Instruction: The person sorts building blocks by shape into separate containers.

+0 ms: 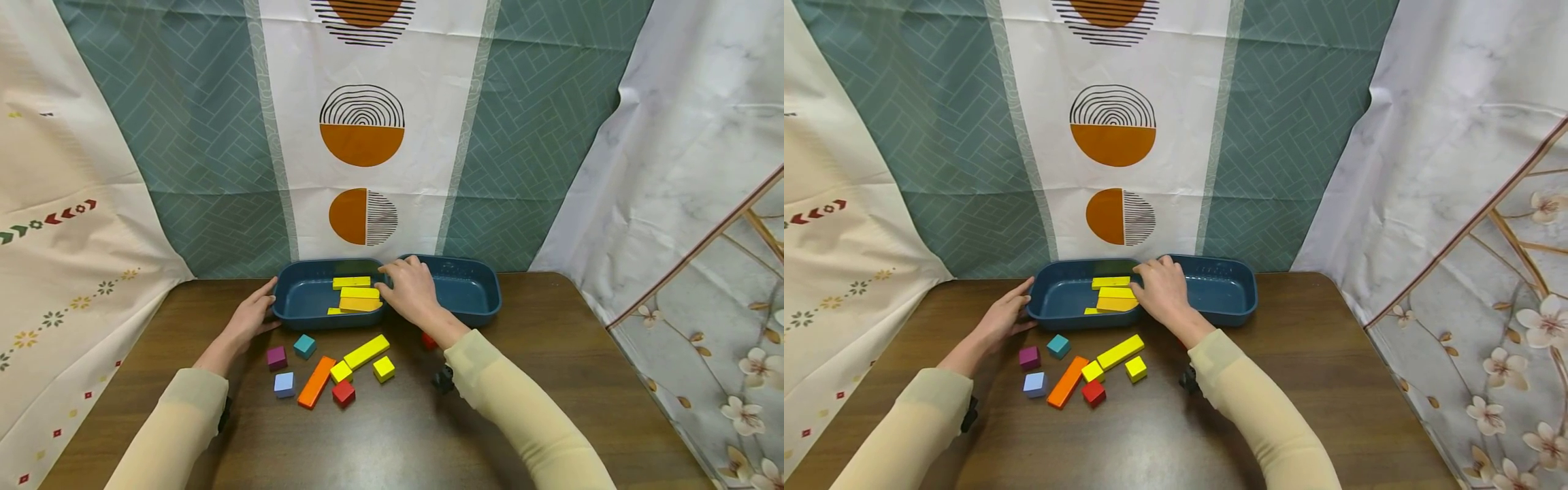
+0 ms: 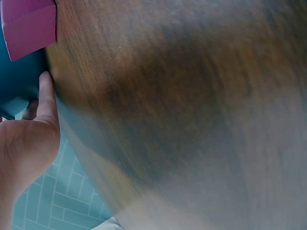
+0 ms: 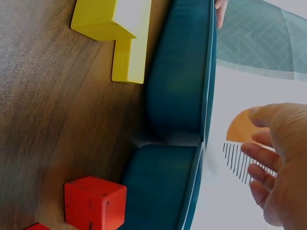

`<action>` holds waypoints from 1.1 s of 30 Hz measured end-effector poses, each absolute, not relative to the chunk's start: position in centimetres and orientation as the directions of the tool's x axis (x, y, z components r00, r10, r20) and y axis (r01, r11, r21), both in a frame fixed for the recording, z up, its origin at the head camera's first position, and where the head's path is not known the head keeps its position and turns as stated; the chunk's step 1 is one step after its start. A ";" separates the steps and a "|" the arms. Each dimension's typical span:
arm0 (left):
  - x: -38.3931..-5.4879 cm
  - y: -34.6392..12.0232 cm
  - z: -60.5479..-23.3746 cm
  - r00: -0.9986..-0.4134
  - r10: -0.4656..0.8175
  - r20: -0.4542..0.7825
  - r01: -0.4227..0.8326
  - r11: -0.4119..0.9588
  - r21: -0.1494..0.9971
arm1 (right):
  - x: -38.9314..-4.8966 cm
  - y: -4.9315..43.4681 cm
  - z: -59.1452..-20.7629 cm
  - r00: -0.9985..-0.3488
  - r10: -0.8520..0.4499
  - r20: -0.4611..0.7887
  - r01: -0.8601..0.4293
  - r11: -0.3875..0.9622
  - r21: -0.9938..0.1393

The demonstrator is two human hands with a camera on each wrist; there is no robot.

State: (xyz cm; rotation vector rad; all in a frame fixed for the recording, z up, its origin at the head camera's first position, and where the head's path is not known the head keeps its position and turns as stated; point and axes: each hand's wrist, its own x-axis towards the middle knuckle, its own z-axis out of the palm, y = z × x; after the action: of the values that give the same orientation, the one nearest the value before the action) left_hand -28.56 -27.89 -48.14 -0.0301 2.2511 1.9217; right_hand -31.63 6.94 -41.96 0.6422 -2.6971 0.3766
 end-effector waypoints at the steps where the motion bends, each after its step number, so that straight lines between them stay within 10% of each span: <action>1: -28.6 -27.9 -48.2 -0.983 0.101 -0.152 -0.134 0.163 0.977 | -31.6 7.0 -41.9 -0.838 -0.387 0.385 -0.478 0.861 -0.175; 33: -28.6 -27.9 -48.2 -0.985 0.092 -0.146 -0.131 0.153 0.979 | -28.9 9.8 -42.0 -0.764 -0.543 0.349 -0.637 0.724 -0.267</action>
State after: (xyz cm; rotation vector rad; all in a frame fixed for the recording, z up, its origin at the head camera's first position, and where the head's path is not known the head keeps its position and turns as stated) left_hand -28.56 -27.87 -48.18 -0.0379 2.2491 1.9388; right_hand -28.86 9.76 -41.97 0.9346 -2.6822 0.5484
